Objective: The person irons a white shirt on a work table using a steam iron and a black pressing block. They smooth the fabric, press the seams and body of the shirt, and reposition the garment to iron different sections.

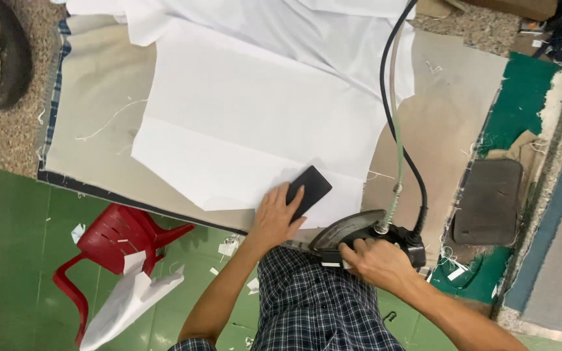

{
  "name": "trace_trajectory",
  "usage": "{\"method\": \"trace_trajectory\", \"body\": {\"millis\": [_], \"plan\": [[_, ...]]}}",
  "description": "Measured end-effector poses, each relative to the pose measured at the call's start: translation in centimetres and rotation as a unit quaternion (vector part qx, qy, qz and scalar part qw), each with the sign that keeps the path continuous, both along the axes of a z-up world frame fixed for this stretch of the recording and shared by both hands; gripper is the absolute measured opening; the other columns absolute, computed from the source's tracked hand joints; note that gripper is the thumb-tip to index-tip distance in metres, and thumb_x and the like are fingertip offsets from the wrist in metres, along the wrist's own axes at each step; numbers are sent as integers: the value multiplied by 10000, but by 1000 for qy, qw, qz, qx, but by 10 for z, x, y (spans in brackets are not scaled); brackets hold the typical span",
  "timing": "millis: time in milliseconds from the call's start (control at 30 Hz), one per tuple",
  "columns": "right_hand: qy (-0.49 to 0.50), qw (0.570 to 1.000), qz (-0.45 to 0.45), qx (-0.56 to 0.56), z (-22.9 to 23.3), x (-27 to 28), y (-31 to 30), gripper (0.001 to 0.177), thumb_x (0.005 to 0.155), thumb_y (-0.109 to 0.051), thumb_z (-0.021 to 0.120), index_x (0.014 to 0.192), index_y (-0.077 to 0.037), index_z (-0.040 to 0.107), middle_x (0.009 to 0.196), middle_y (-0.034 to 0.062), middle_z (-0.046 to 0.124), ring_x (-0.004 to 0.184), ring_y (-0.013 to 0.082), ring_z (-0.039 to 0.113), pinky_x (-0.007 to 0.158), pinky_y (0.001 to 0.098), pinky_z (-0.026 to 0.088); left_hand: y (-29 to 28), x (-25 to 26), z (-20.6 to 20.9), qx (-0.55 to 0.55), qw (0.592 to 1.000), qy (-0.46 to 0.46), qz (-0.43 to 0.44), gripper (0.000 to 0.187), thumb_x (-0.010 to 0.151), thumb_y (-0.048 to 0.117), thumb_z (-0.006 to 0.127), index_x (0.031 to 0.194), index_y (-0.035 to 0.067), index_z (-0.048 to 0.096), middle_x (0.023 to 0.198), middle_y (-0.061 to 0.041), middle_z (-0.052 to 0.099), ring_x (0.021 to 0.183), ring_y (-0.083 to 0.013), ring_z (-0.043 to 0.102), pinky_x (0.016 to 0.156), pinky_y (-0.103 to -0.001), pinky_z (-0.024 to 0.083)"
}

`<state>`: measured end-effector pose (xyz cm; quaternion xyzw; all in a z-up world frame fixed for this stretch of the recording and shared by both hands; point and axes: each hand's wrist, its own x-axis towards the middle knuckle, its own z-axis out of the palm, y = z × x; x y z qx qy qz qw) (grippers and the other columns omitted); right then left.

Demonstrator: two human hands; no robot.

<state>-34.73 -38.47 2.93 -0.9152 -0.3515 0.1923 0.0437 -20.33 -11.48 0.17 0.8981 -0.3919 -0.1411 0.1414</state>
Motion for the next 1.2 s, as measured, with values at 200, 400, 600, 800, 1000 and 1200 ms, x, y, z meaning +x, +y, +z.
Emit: {"method": "trace_trajectory", "body": {"millis": [200,400,600,800,1000,1200], "plan": [[32,974,-223,-18,-11,-54,-63,535,870,-457,723,1246,-142,509,775,53,595,522,270,609,379,439,481,-84,-20,-13,37,996,-42,-76,744,1011,545,478,1567,73,332,1318,-254,462,1044,-305,497,829,-398,482],[44,861,-506,-12,27,-34,-71,579,911,-558,599,1276,-120,502,929,142,723,635,348,717,441,474,536,-205,45,-37,-66,985,-111,-110,639,1001,490,517,1491,80,478,1411,-235,504,1158,-344,512,922,-424,469],[123,748,-651,33,58,32,-83,594,1002,-454,503,1412,-35,409,936,267,724,743,502,691,586,571,518,-177,79,11,-121,980,-129,-91,560,1010,405,603,1472,103,506,1513,-171,429,1356,-345,436,1074,-462,413],[116,709,-696,17,68,102,-98,538,1081,-467,457,1291,28,420,1024,359,683,864,608,647,671,650,487,-39,93,0,-130,987,-95,27,514,1043,351,564,1480,95,473,1582,-230,347,1415,-426,391,1094,-567,387],[-47,749,-658,-65,6,118,-122,566,1118,-468,536,1286,65,447,967,346,671,752,571,656,556,618,487,71,139,-14,-98,984,-81,126,570,1049,379,515,1515,60,438,1620,-241,291,1477,-444,298,1174,-590,284],[-426,756,-469,-166,14,157,-37,520,957,-297,845,1328,5,641,1221,218,589,925,382,565,819,443,508,158,227,-27,-63,982,-80,160,655,1061,446,441,1581,70,311,1666,-216,199,1539,-410,185,1240,-589,140]]}}
